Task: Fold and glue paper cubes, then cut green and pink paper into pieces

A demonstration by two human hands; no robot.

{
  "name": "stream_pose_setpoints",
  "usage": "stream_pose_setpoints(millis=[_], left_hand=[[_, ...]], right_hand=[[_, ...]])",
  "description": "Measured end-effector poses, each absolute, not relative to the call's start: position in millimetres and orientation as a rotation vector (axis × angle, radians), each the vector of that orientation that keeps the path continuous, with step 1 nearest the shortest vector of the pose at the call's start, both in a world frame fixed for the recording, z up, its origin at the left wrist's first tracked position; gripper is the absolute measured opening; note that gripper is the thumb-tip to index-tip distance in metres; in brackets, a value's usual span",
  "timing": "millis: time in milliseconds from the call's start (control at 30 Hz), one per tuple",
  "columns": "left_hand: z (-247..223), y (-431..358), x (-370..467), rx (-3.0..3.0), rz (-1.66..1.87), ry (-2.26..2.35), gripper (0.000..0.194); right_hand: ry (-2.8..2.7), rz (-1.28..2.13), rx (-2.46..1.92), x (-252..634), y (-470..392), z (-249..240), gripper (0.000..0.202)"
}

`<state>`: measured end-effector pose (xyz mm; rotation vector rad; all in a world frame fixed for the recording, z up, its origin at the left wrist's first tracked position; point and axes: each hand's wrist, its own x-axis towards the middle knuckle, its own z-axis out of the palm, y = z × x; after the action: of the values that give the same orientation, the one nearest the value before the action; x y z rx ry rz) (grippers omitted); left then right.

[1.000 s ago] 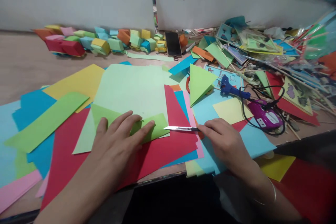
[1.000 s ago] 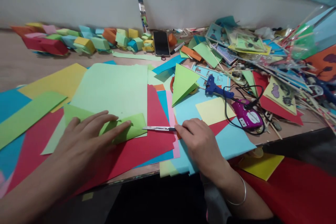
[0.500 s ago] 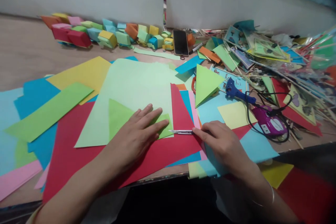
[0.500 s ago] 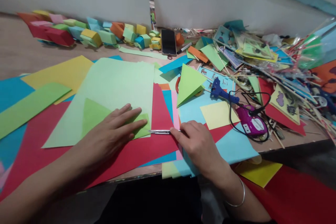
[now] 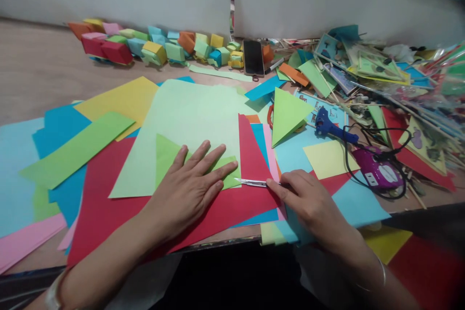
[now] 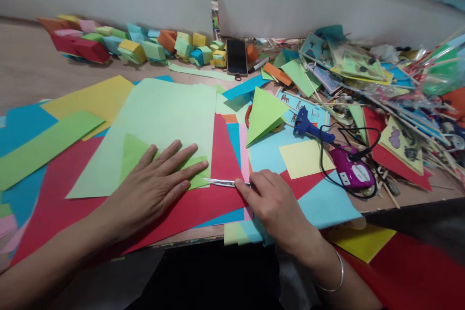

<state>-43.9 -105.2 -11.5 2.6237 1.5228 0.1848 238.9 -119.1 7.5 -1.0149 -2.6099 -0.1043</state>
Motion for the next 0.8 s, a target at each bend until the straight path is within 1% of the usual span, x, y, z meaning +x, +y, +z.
stream_pose_setpoints(millis=[400,633,800], left_hand=[[-12,-105,-40,2.607,0.261,1.520,0.047],[-10,-105,-40,2.571,0.184,1.523,0.048],[-10,-105,-40,2.549,0.222,1.520,0.045]], right_hand=[[-2.631,-0.101,-1.019,234,-132,15,0.029],[-2.681,-0.121,-0.982,221,-132,17,0.033],[-2.703,-0.085,-0.996,221,-133,16,0.031]])
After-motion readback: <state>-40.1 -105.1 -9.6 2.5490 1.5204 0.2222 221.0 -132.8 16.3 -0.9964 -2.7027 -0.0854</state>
